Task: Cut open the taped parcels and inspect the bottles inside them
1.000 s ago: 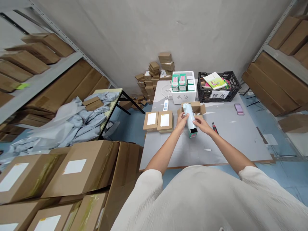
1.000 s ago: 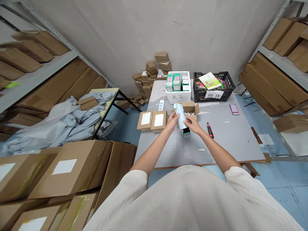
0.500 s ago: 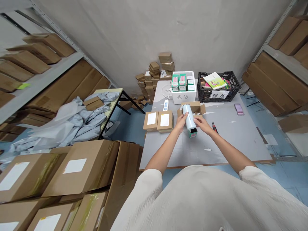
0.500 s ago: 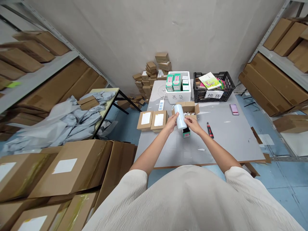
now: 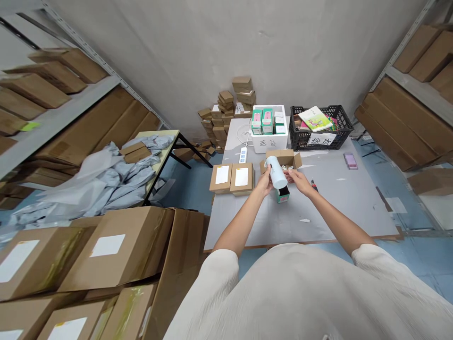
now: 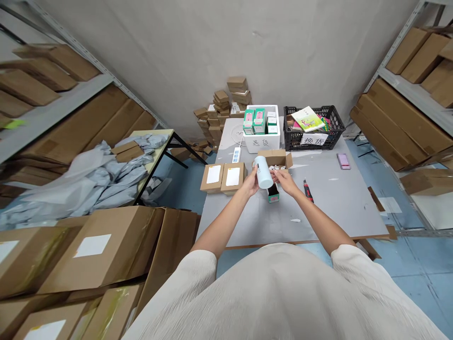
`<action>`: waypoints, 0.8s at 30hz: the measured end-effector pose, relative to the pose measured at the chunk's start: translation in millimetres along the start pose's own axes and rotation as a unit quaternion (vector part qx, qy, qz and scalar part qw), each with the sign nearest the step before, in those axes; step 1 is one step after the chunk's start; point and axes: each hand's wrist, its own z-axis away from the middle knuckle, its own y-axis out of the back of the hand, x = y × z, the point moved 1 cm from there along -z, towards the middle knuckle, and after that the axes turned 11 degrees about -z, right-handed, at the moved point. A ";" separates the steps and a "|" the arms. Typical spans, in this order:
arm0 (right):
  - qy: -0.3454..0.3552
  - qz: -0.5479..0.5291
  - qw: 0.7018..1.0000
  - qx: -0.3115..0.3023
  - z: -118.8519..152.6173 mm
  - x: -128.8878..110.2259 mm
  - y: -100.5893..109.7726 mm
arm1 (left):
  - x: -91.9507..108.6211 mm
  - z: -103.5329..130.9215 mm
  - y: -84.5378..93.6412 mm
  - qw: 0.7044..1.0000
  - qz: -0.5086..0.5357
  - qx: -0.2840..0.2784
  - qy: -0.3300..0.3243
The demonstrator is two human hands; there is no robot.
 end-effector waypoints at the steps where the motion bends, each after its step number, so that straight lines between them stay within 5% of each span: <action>1: 0.001 0.003 1.000 -0.003 0.5 0.5 0.9 | 0.3 1.8 0.5 1.000 -0.005 0.000 -0.013; 13: 0.091 0.101 0.989 0.053 6.9 -8.5 -2.5 | -2.0 22.4 -8.8 0.967 -0.063 -0.071 -0.236; 24: 0.180 0.200 0.961 0.056 21.3 -39.9 -24.7 | -0.4 41.3 -15.3 0.928 -0.193 0.032 -0.317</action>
